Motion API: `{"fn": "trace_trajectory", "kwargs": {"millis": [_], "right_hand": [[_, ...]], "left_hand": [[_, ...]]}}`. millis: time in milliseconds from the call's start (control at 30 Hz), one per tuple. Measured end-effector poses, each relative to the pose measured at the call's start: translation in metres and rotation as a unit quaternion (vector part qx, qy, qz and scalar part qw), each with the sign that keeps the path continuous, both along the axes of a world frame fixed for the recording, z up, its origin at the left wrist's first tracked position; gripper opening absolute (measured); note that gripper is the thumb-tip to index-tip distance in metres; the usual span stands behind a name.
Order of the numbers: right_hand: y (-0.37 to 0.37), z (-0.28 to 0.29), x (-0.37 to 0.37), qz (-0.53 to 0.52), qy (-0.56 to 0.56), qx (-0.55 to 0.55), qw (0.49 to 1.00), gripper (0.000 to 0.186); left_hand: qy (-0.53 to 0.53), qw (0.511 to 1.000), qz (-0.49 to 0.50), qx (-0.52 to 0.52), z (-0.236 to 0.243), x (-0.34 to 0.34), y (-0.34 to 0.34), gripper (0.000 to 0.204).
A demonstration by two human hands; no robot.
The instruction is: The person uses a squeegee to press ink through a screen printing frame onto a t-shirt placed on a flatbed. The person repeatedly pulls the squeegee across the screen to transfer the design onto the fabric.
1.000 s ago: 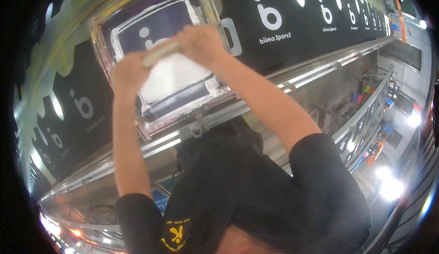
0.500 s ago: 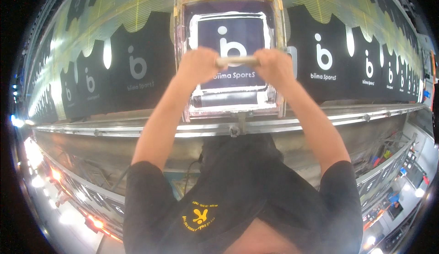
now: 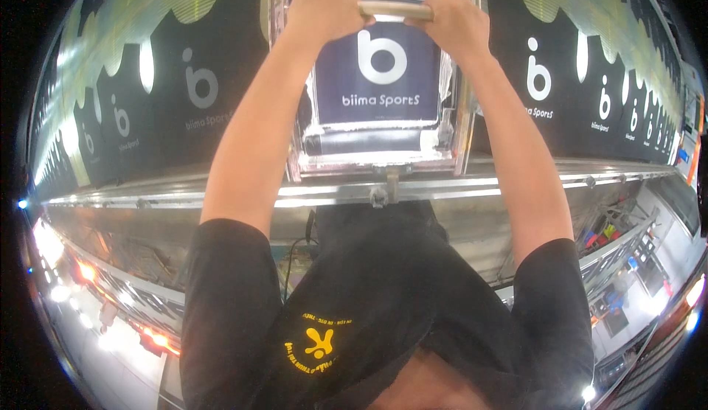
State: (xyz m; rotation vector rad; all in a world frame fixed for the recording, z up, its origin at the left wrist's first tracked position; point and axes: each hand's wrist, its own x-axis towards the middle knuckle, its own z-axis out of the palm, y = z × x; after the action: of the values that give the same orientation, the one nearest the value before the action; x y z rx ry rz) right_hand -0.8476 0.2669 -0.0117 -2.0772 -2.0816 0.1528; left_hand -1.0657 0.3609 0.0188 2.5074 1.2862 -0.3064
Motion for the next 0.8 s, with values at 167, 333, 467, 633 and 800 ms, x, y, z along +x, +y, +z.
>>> {"fn": "trace_trajectory", "kwargs": {"millis": [167, 333, 467, 633, 800], "right_hand": [[-0.116, -0.015, -0.025, 0.044, 0.023, 0.071, 0.996, 0.022], [-0.217, -0.009, -0.056, 0.051, 0.067, 0.069, 0.994, 0.023], [-0.250, -0.006, -0.066, 0.080, 0.093, 0.050, 0.991, 0.030], [-0.286, 0.018, -0.064, 0.108, 0.112, 0.012, 0.988, 0.033], [-0.227, 0.055, -0.040, 0.104, 0.126, -0.032, 0.986, 0.026]], "left_hand": [[-0.046, 0.998, 0.030, -0.017, -0.003, -0.033, -0.118, 0.033], [-0.130, 0.991, 0.042, 0.002, -0.018, -0.072, -0.221, 0.030], [-0.165, 0.985, 0.038, 0.030, -0.026, -0.096, -0.270, 0.057], [-0.152, 0.988, -0.001, -0.010, 0.000, -0.106, -0.301, 0.051], [-0.116, 0.985, -0.012, -0.124, 0.036, -0.086, -0.225, 0.026]]}}
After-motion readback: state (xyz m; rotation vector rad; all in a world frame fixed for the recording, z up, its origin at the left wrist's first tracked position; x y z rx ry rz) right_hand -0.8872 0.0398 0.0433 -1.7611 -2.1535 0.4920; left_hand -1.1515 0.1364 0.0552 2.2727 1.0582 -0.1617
